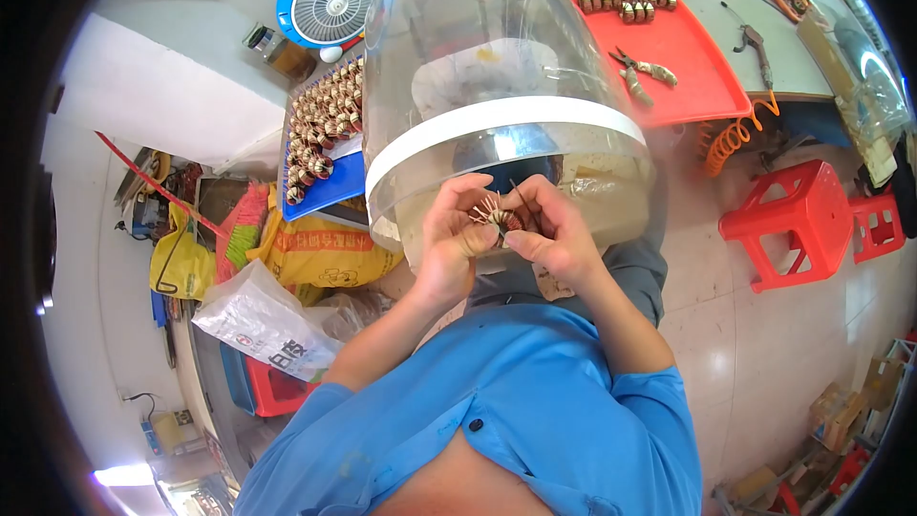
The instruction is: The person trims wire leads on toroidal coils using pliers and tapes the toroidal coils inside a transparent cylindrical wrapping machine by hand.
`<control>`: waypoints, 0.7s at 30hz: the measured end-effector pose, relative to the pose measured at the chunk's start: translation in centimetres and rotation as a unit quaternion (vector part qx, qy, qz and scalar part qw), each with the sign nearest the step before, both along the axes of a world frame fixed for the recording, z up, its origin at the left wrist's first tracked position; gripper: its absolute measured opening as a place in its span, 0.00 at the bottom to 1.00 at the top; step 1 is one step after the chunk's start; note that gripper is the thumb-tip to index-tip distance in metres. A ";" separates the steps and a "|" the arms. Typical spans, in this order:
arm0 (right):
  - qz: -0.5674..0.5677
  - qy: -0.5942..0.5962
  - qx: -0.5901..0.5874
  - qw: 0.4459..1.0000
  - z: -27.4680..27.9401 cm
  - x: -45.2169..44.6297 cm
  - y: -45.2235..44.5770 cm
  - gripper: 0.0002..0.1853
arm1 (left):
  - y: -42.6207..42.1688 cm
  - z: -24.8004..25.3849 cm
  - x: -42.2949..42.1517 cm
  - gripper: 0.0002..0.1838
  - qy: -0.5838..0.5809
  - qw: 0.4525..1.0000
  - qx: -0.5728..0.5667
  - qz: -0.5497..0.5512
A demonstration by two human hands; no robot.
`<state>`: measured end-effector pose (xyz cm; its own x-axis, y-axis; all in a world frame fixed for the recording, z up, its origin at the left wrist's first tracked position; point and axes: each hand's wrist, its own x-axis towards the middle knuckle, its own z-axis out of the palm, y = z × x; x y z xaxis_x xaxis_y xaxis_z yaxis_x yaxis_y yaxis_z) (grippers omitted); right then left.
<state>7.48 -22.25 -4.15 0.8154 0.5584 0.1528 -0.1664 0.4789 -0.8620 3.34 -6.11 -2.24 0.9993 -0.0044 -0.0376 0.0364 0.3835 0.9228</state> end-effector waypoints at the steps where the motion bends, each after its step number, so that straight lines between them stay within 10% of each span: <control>1: -0.003 -0.002 -0.003 1.000 0.1 -0.1 0.0 0.17 | 0.0 0.2 -0.1 0.29 0.000 1.000 0.004 0.002; 21: 0.048 0.005 -0.011 0.999 -0.6 -2.3 2.3 0.23 | 2.3 -0.7 -3.6 0.18 0.016 1.000 0.014 -0.005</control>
<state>5.17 -19.97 -4.79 0.7593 0.6375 0.1308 -0.2197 0.4403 -0.8705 -0.24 -3.81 -2.90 0.9975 -0.0120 -0.0695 0.0692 0.3576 0.9313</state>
